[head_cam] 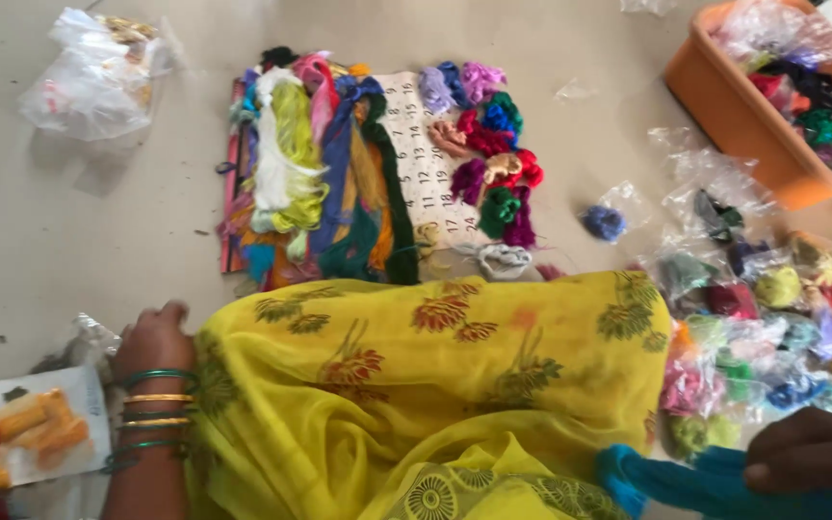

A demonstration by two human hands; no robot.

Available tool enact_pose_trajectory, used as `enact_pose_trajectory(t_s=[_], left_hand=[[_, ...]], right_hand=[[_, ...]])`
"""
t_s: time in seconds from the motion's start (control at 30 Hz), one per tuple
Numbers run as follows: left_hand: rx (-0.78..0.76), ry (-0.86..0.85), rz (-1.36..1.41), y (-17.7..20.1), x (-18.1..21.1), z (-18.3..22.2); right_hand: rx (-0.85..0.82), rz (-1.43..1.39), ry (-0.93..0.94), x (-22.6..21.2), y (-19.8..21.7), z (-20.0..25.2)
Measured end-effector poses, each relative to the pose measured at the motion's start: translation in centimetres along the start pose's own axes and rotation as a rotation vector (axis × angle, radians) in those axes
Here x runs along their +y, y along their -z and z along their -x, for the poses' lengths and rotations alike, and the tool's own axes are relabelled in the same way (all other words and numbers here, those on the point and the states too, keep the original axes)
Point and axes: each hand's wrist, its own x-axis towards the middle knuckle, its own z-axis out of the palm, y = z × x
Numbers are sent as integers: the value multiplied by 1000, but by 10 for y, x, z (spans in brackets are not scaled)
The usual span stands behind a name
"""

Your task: The person sits on the floor and processes bundles of dyed silk fiber. She picks a purple bundle from a sample board, stretches it lengthwise across her lap, folds and kneads it, then repeats the stretching and folding with a blue bundle.

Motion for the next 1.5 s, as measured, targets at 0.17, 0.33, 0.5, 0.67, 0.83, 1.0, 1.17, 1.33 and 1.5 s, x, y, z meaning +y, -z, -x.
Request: enact_pose_trajectory(t_s=[0.17, 0.33, 0.5, 0.67, 0.83, 1.0, 1.17, 1.33, 1.5], left_hand=[[-5, -612, 933, 74, 122, 63], [-752, -1170, 1337, 161, 257, 182], [-1241, -989, 1508, 139, 297, 211], [-908, -992, 1260, 123, 273, 165], [-729, -993, 1189, 56, 272, 149], [-1194, -514, 1462, -9, 278, 147], [-1357, -537, 1624, -39, 268, 123], [-1622, -514, 1797, -52, 268, 111], [-1640, -495, 1882, -79, 258, 111]], right_hand=[[-21, -1, 150, -98, -21, -150], [167, 141, -163, -190, -81, -242], [467, 269, -276, -207, -61, -256], [526, 489, -382, -172, -31, -221], [514, 790, -713, -124, -39, -201], [233, 884, -1096, -13, -36, -132], [372, 705, -835, -40, -93, -184], [527, 445, -191, -65, -193, -290], [334, 579, -235, -87, -216, -344]])
